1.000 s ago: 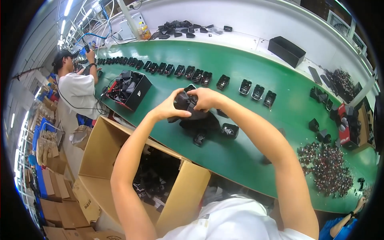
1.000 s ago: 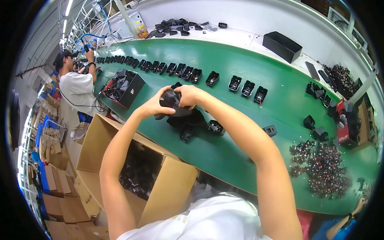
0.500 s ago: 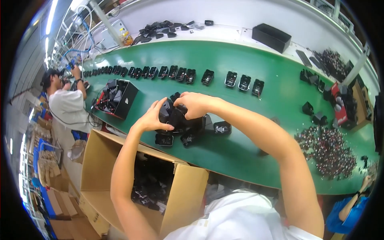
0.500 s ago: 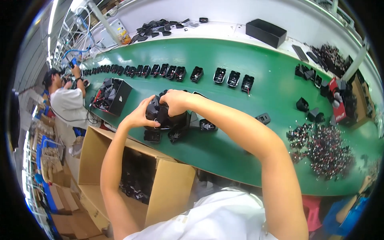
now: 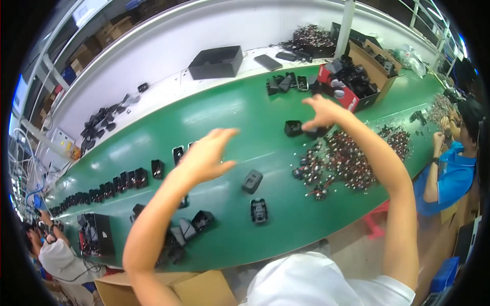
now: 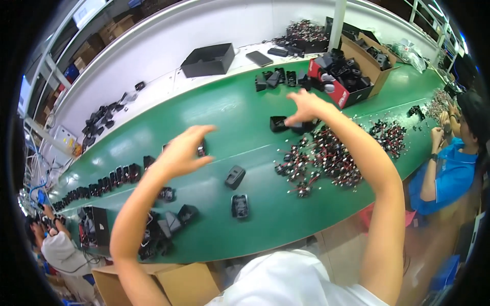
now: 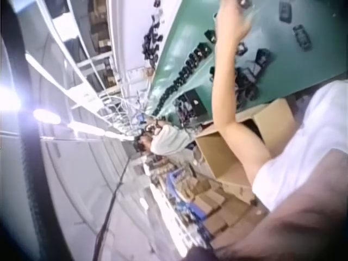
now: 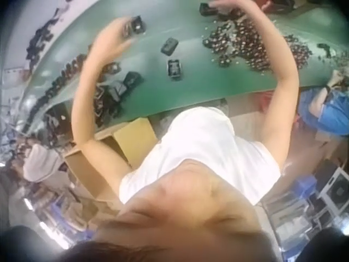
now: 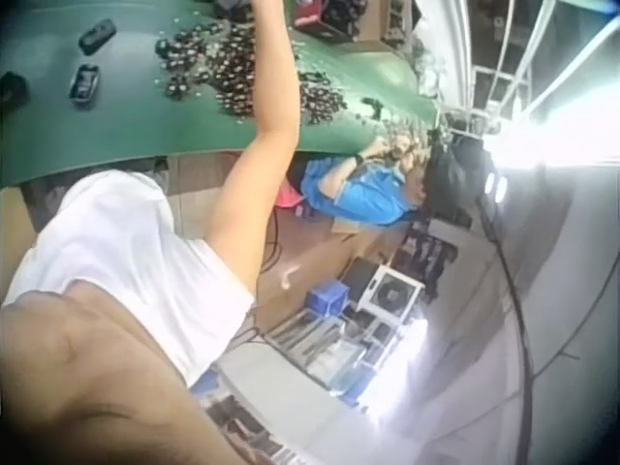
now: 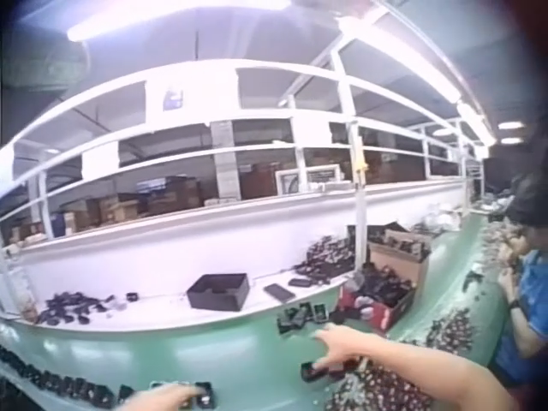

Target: The person assembles electronic components by hand, inserting small parts into plastic housings at a factory workbench.

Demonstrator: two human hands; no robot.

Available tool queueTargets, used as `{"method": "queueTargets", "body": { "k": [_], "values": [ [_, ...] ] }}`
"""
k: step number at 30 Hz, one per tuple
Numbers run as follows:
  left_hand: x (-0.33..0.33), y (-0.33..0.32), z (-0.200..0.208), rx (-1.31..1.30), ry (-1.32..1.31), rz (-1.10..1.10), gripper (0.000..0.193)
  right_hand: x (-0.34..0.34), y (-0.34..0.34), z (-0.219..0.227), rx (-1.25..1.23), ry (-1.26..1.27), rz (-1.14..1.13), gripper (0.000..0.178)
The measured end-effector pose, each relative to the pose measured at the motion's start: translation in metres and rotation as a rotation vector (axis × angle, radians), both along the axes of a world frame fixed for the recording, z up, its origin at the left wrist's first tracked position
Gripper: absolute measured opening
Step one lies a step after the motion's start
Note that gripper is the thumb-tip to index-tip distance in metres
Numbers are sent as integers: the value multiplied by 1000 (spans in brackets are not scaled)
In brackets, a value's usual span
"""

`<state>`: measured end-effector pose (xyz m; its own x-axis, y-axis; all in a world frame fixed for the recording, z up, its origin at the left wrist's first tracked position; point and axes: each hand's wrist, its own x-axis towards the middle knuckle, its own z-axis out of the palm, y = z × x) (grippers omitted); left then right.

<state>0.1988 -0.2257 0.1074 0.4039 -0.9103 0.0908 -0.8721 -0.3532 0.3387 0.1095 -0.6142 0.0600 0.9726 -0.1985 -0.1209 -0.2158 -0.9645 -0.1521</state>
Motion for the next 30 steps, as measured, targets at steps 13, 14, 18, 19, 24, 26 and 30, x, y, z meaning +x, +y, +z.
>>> {"method": "queueTargets", "body": {
  "k": [13,14,18,19,24,26,30],
  "values": [
    [11,-275,-134,-58,-96,-69,83,12,-51,-48,34,92,12,89],
    [16,-280,-134,-36,-111,-71,78,13,-62,-46,65,17,79,79],
    [50,-272,-116,-79,-207,-46,66,11,-81,-5,12,-32,70,67],
    [57,-271,-112,-95,-231,-40,67,4,-91,-1,-19,24,27,66],
    [68,-285,-101,92,-143,-128,97,3,-80,-53,-75,185,-10,69],
    [56,-301,-106,247,-160,-163,91,17,-80,-58,-94,204,40,61],
    [68,-309,-112,311,-103,-123,73,37,-103,-40,26,-51,17,51]
  ]
}}
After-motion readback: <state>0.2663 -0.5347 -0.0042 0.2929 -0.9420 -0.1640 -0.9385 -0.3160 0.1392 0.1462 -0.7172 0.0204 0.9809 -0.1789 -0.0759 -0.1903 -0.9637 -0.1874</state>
